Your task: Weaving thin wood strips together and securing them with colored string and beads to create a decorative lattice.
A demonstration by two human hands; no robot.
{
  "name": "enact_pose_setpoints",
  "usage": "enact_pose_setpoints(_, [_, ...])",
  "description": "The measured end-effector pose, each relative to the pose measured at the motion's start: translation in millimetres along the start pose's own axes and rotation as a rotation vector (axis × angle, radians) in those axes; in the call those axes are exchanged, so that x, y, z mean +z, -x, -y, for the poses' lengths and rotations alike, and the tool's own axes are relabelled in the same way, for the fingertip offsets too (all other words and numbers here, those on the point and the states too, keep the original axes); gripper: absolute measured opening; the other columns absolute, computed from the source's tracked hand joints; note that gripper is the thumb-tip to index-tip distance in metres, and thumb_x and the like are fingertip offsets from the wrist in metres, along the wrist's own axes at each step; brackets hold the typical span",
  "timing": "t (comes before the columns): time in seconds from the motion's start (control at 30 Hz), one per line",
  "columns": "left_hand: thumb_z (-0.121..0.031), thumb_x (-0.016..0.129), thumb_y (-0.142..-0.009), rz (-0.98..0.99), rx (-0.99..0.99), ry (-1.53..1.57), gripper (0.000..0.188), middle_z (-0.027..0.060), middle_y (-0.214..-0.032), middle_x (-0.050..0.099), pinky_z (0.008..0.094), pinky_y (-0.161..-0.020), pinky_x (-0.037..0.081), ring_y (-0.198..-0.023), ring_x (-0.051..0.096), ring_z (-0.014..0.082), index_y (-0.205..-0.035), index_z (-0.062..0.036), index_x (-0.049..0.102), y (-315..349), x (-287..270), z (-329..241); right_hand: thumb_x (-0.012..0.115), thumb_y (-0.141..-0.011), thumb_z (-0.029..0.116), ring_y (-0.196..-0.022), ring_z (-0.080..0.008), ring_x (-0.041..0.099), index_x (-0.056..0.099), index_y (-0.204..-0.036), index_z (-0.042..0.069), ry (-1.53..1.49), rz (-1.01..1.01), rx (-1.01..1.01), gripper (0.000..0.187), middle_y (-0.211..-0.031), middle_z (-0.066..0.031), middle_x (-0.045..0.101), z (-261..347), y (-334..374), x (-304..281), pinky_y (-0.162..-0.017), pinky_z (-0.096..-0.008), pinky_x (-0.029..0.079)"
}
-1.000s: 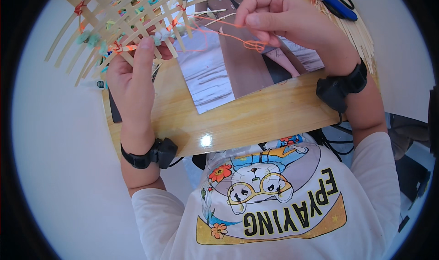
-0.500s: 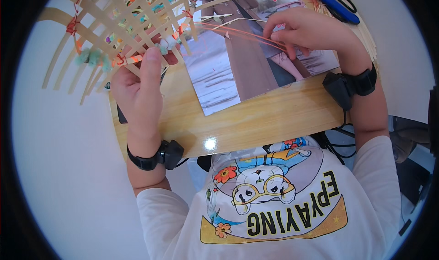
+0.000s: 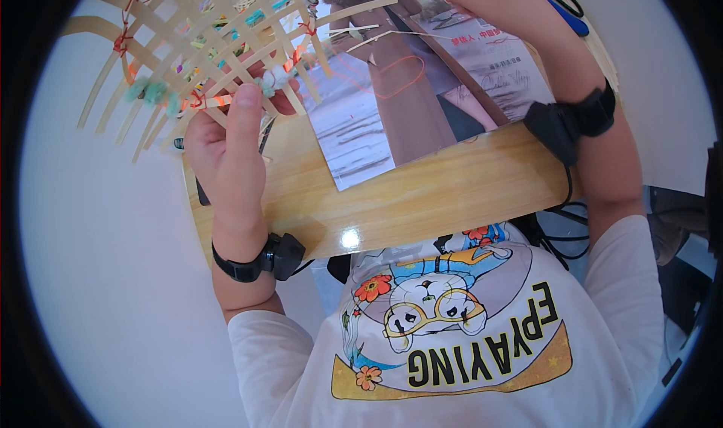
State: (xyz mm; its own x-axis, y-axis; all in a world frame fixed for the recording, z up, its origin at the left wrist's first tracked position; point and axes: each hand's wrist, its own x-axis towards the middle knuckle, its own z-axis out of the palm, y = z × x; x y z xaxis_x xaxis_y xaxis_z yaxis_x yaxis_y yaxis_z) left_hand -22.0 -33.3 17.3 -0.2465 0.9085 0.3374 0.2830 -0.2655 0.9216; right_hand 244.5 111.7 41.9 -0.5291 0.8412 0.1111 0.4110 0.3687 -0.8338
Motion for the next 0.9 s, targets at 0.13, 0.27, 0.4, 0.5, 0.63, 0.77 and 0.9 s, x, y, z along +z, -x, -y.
enact_pose_setpoints(0.13, [-0.012,0.050,-0.097,0.118,-0.004,0.082,0.026,0.0180,-0.108,0.063,0.0376,-0.077,0.056,-0.091,0.066,0.0250,-0.112,0.0085,0.056,-2.1,0.2,-3.2,0.061,-0.092,0.013,-0.071,-0.0066,0.058,0.070,-0.103,0.004,-0.235,0.298,-0.041,0.017,-0.088,-0.0013,0.068,10.8,-21.4,20.5,-0.063,-0.0214,0.048])
enact_pose_setpoints(0.27, [-0.013,0.050,-0.097,0.070,-0.032,0.119,0.028,0.0184,-0.107,0.064,0.0386,-0.074,0.056,-0.090,0.067,0.0258,-0.114,0.0086,0.054,-0.9,-5.0,1.7,0.064,-0.089,0.015,-0.064,-0.0066,0.055,0.067,-0.102,0.003,-0.444,0.569,-0.076,0.018,-0.083,-0.0024,0.065,16.5,-20.1,52.0,-0.061,-0.0200,0.045])
enact_pose_setpoints(0.4, [-0.013,0.048,-0.098,0.004,-0.099,-0.014,0.028,0.0175,-0.106,0.064,0.0381,-0.075,0.055,-0.088,0.067,0.0245,-0.115,0.0080,0.054,-5.9,-6.0,9.8,0.068,-0.086,0.018,-0.062,-0.0064,0.051,0.065,-0.097,0.001,-0.566,0.644,-0.205,0.020,-0.082,-0.0011,0.063,6.2,-26.2,65.9,-0.060,-0.0198,0.041])
enact_pose_setpoints(0.5, [-0.012,0.048,-0.098,0.049,-0.044,0.003,0.027,0.0172,-0.106,0.064,0.0368,-0.074,0.055,-0.086,0.066,0.0233,-0.115,0.0074,0.054,-3.8,-6.2,5.4,0.066,-0.088,0.019,-0.061,-0.0060,0.050,0.064,-0.098,0.002,-0.628,0.651,-0.185,0.020,-0.085,-0.0018,0.065,5.1,-27.3,70.7,-0.059,-0.0199,0.040])
enact_pose_setpoints(0.63, [-0.012,0.049,-0.097,0.159,-0.042,0.079,0.026,0.0169,-0.105,0.065,0.0354,-0.072,0.053,-0.084,0.066,0.0225,-0.114,0.0068,0.055,-2.0,-2.5,-5.4,0.064,-0.090,0.020,-0.060,-0.0059,0.049,0.064,-0.096,0.002,-0.721,0.567,-0.115,0.020,-0.085,-0.0016,0.067,0.4,-25.8,69.0,-0.057,-0.0198,0.040])
enact_pose_setpoints(0.77, [-0.011,0.048,-0.097,0.192,-0.059,0.077,0.026,0.0168,-0.104,0.065,0.0348,-0.071,0.052,-0.082,0.065,0.0224,-0.114,0.0075,0.055,-2.5,-3.5,-6.9,0.061,-0.092,0.017,-0.061,-0.0063,0.053,0.064,-0.103,0.002,-0.891,0.543,-0.006,0.019,-0.081,-0.0026,0.066,-10.4,-39.0,57.0,-0.056,-0.0195,0.043])
enact_pose_setpoints(0.9, [-0.011,0.048,-0.097,0.117,-0.104,0.011,0.026,0.0170,-0.104,0.064,0.0353,-0.071,0.053,-0.083,0.065,0.0229,-0.114,0.0082,0.055,-1.2,-6.0,-3.7,0.055,-0.097,0.013,-0.059,-0.0047,0.053,0.059,-0.104,0.002,-0.786,0.571,0.021,0.014,-0.072,0.0002,0.060,-1.0,-34.5,44.7,-0.051,-0.0161,0.042])
